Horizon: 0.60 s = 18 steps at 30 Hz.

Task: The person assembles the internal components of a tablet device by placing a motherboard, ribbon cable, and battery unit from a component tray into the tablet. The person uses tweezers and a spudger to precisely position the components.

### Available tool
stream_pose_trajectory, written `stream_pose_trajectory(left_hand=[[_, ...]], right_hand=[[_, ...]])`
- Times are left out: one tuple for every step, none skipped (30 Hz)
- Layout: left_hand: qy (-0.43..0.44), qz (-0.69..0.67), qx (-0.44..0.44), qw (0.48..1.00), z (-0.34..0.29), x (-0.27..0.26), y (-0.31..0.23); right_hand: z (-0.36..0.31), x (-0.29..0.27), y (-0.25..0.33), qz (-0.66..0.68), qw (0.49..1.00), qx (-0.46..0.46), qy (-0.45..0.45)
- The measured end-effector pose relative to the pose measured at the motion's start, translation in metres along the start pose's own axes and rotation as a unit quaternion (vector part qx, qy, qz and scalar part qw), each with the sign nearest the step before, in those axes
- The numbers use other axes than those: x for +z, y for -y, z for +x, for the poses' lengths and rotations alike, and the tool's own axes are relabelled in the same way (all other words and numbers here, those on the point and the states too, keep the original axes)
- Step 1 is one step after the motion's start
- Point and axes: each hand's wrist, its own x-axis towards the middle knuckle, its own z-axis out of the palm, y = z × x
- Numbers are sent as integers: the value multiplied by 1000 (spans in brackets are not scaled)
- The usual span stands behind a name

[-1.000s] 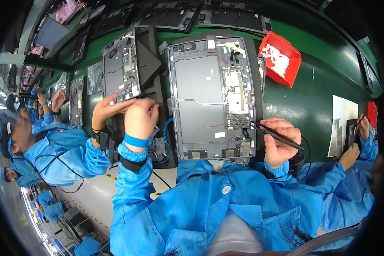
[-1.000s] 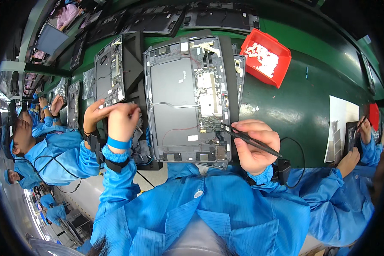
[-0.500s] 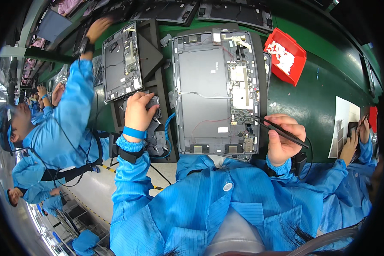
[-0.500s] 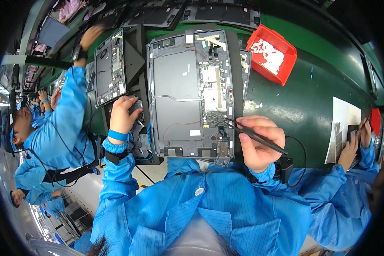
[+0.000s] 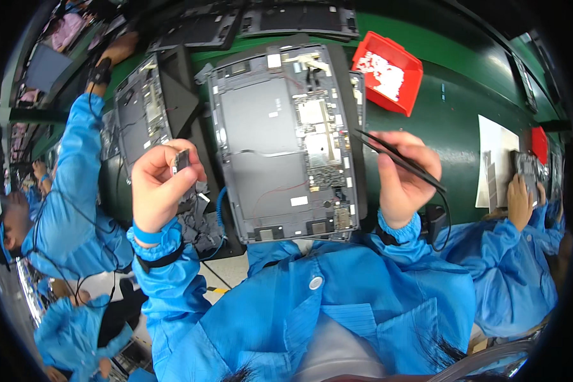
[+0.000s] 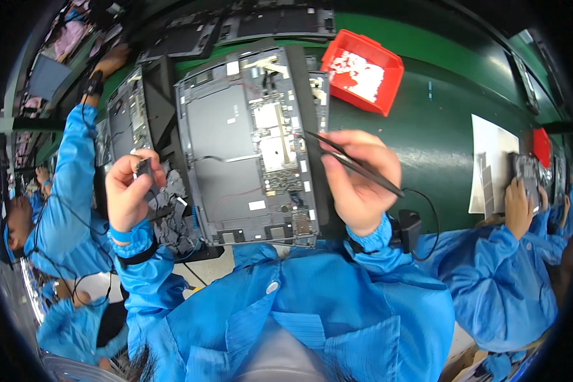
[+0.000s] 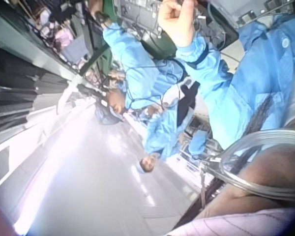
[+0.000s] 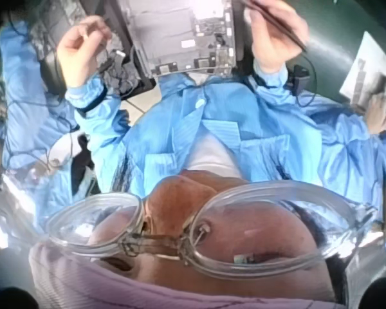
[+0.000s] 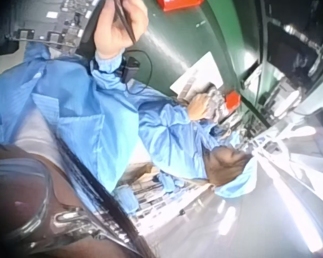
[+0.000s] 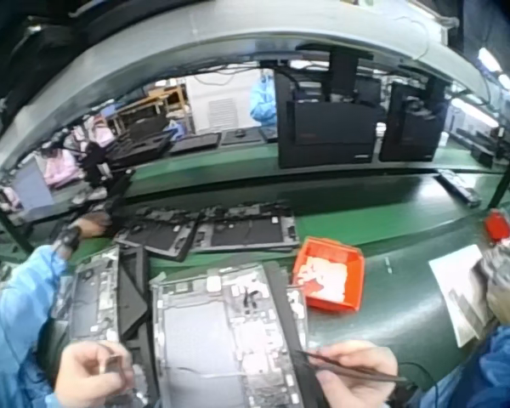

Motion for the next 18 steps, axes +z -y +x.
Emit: stream_pose_trajectory(left_hand=[[24, -20, -2, 1000, 9, 4, -7], [49, -39, -4, 998, 19, 8, -13], [34, -6, -12, 999, 31, 22, -24], [8, 8, -24, 1000, 42, 35, -31], [12, 9, -11, 1000, 57, 45, -34], [11, 10, 3, 1000, 70, 54, -37], [2, -14, 9, 1000, 83, 63, -35], [-7, -39, 15, 999, 95, 73, -34], [-35, -59, 8, 998, 104, 89, -33], [-32, -60, 7, 998, 111, 89, -30], [2, -35, -27, 999, 117, 89, -25], [36, -11, -61, 997, 123, 86, -17], [58, 27, -64, 996, 128, 81, -10], [58, 27, -65, 996, 130, 81, -8], [72, 2, -76, 995, 131, 84, -10], [85, -24, -88, 992, 131, 87, -12], [85, -24, -93, 992, 131, 89, -15], [85, -21, -102, 991, 132, 91, -15]], right_hand=[[6, 3, -4, -13, 1000, 1, -3], [11, 5, -7, -26, 1000, 3, -7], [14, 10, -9, -23, 999, 20, -20], [16, 14, -13, -19, 999, 36, -33], [19, 17, -19, -33, 998, 32, -31], [23, 21, -19, -40, 998, 42, -29], [24, 26, -22, -49, 997, 47, -32], [24, 28, -25, -57, 996, 51, -34], [25, 29, -28, -88, 995, 42, -20], [26, 29, -30, -118, 992, 34, -5], [28, 29, -29, -133, 991, 28, -2], [30, 28, -30, -134, 991, 28, -3], [32, 27, -30, -157, 987, 0, 24], [34, 26, -29, -179, 982, -28, 51], [37, 27, -24, -180, 982, -24, 53], [38, 27, -20, -182, 982, -20, 52], [39, 27, -18, -186, 981, -20, 55], [39, 26, -19, -190, 980, -23, 58]])
